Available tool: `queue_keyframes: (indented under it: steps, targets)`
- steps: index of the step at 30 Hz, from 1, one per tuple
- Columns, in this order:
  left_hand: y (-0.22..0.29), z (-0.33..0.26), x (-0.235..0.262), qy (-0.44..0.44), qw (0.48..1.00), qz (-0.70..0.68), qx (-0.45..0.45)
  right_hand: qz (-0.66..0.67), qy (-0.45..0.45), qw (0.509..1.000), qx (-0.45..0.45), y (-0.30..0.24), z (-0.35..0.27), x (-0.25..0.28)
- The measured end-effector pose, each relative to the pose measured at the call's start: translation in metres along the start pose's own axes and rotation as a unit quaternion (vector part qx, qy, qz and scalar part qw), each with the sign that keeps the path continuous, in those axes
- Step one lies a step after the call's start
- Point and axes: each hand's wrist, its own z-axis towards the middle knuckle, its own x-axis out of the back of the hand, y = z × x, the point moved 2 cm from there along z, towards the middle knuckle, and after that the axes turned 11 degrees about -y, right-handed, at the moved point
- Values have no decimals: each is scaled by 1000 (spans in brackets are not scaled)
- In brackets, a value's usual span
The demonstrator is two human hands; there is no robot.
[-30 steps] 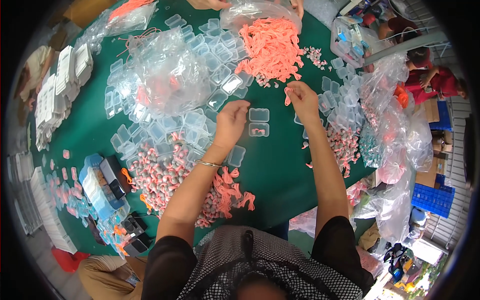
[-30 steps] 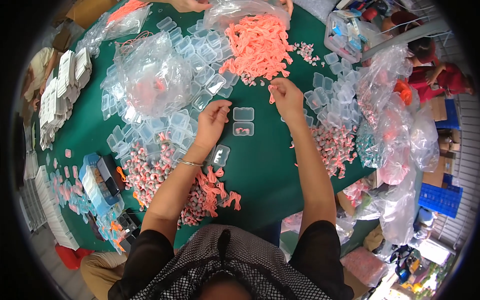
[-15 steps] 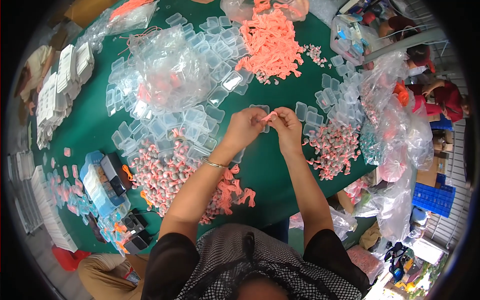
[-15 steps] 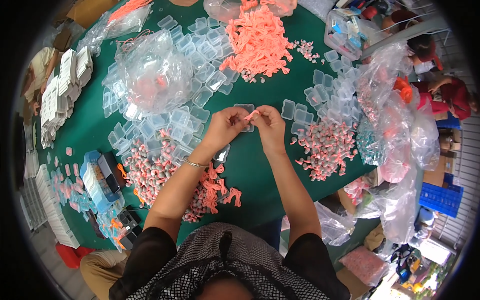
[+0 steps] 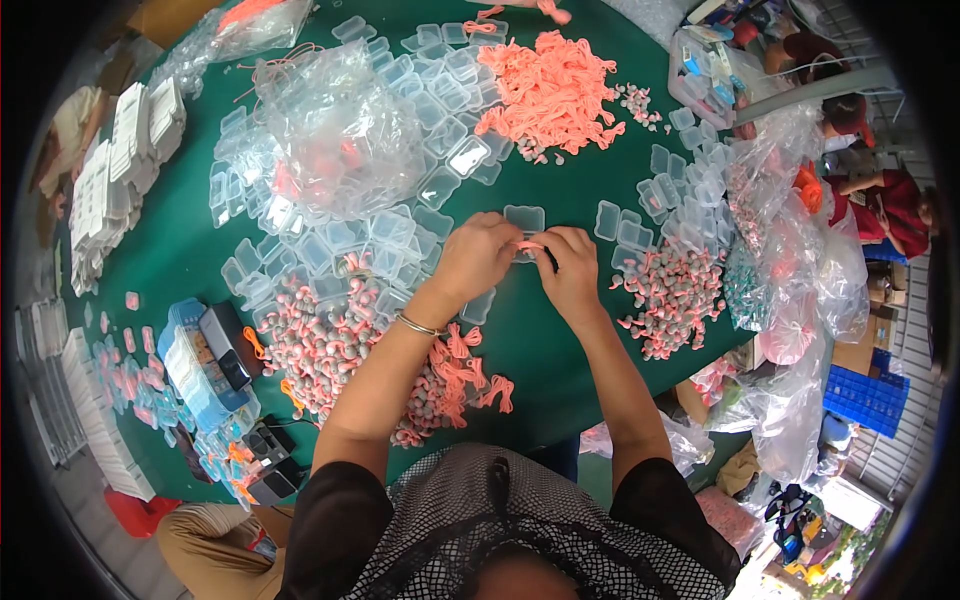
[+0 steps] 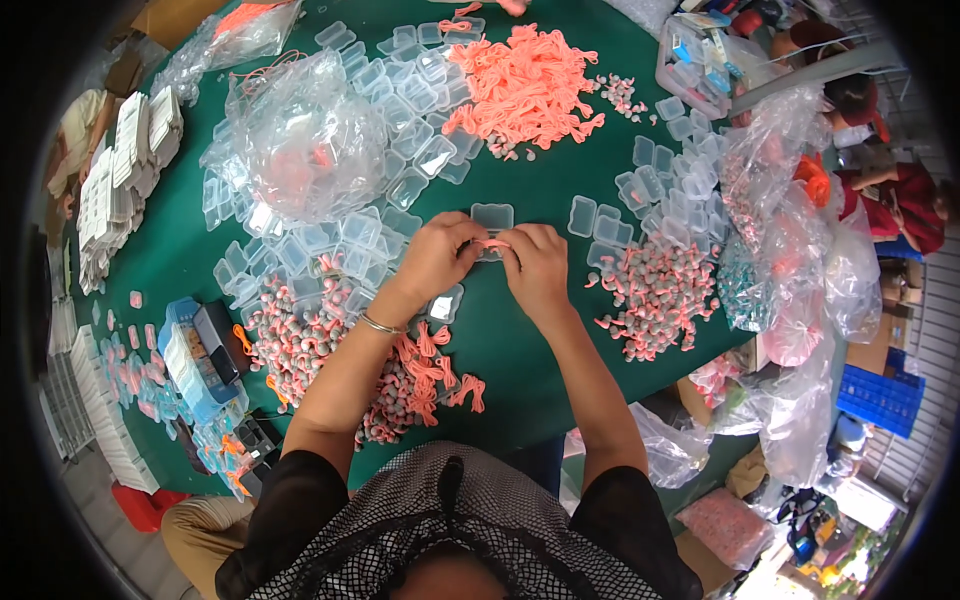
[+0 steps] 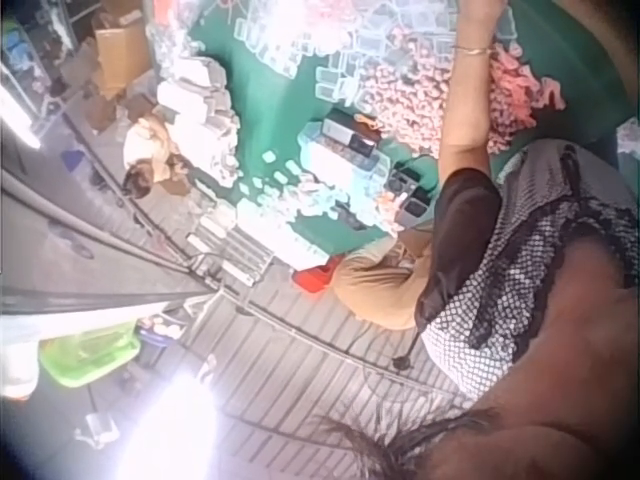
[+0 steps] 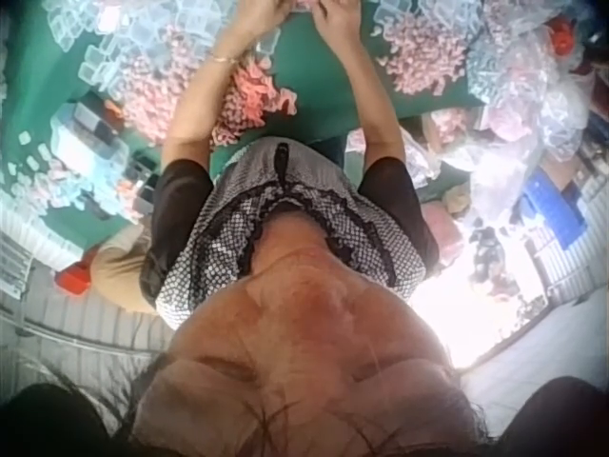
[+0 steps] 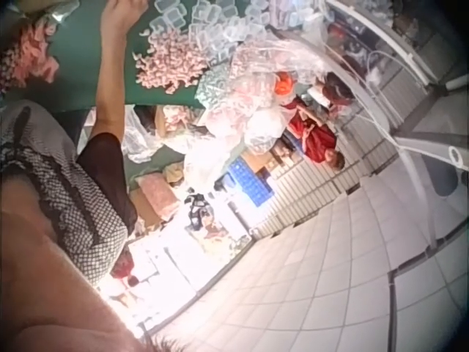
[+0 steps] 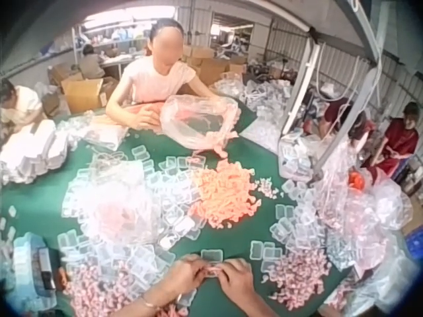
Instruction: Packaging small pink decorative items into small clear plastic boxes at a workshop table.
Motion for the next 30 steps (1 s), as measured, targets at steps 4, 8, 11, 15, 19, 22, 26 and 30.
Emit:
queue_keyframes:
  steps: [4, 8, 11, 15, 19, 22, 26, 30]
  targets:
    - [1, 0, -2, 9, 1000, -4, 20, -6, 2, 1000, 6, 0, 2, 4]
    - [-2, -2, -3, 5, 999, 11, 45, -35, -10, 999, 27, 1, 2, 2]
    - [17, -1, 6, 10, 999, 16, 36, -44, -28, 998, 45, 2, 1, 7]
    - [10, -4, 4, -14, 997, 75, 10, -52, -12, 998, 20, 0, 22, 12]
    - [5, -4, -2, -40, 995, 93, 17, -97, -69, 993, -7, 14, 36, 2]
    - [11, -3, -3, -32, 996, 73, 33, 85, -85, 990, -70, 24, 32, -2]
    - [18, -3, 3, -13, 997, 51, 49, 64, -96, 993, 23, 17, 17, 7]
    - [2, -6, -3, -12, 992, 121, -22, 80, -75, 991, 74, -3, 11, 11]
